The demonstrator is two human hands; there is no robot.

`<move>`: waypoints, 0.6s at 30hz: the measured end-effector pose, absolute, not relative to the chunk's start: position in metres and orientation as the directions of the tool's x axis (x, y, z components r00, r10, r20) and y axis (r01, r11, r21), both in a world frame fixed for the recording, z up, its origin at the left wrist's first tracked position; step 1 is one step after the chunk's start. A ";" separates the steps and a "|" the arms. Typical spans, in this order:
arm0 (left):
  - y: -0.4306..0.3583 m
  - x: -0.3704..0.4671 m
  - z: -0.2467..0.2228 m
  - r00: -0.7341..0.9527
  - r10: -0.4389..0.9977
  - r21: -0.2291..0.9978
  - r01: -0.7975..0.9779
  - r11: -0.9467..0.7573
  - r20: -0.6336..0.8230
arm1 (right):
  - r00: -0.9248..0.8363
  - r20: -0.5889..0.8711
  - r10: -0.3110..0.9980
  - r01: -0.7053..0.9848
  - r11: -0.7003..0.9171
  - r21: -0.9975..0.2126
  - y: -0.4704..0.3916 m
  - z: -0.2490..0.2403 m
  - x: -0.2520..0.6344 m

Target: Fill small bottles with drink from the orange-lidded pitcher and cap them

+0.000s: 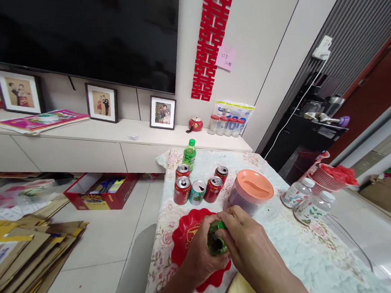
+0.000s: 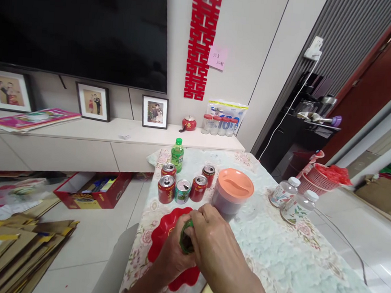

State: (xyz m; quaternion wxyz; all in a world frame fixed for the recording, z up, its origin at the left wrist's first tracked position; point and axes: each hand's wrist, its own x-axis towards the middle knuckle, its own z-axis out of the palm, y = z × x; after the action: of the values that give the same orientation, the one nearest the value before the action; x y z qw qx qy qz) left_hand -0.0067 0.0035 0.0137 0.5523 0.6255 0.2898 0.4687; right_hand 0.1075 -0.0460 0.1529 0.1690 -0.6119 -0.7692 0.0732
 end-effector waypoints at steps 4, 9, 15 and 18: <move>0.003 -0.007 0.020 0.444 0.860 0.963 -0.209 -0.173 0.251 | -0.215 0.148 0.965 0.928 0.249 -0.278 -0.047 0.154 0.107; 0.005 -0.005 0.012 0.415 0.869 0.961 -0.172 -0.216 0.269 | -0.247 0.127 0.961 0.913 0.275 -0.302 -0.048 0.156 0.111; 0.004 -0.005 0.015 0.403 0.875 0.962 -0.158 -0.221 0.267 | -0.225 0.123 0.967 0.916 0.253 -0.311 -0.046 0.162 0.110; 0.004 -0.005 0.017 0.390 0.881 0.963 -0.144 -0.230 0.268 | -0.206 0.132 0.970 0.913 0.239 -0.330 -0.046 0.162 0.110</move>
State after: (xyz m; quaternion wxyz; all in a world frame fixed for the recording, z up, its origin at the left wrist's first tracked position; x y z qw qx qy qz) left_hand -0.0051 0.0038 0.0168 0.5471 0.6291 0.2930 0.4681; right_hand 0.1096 -0.0458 0.1622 0.1565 -0.6102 -0.7714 0.0900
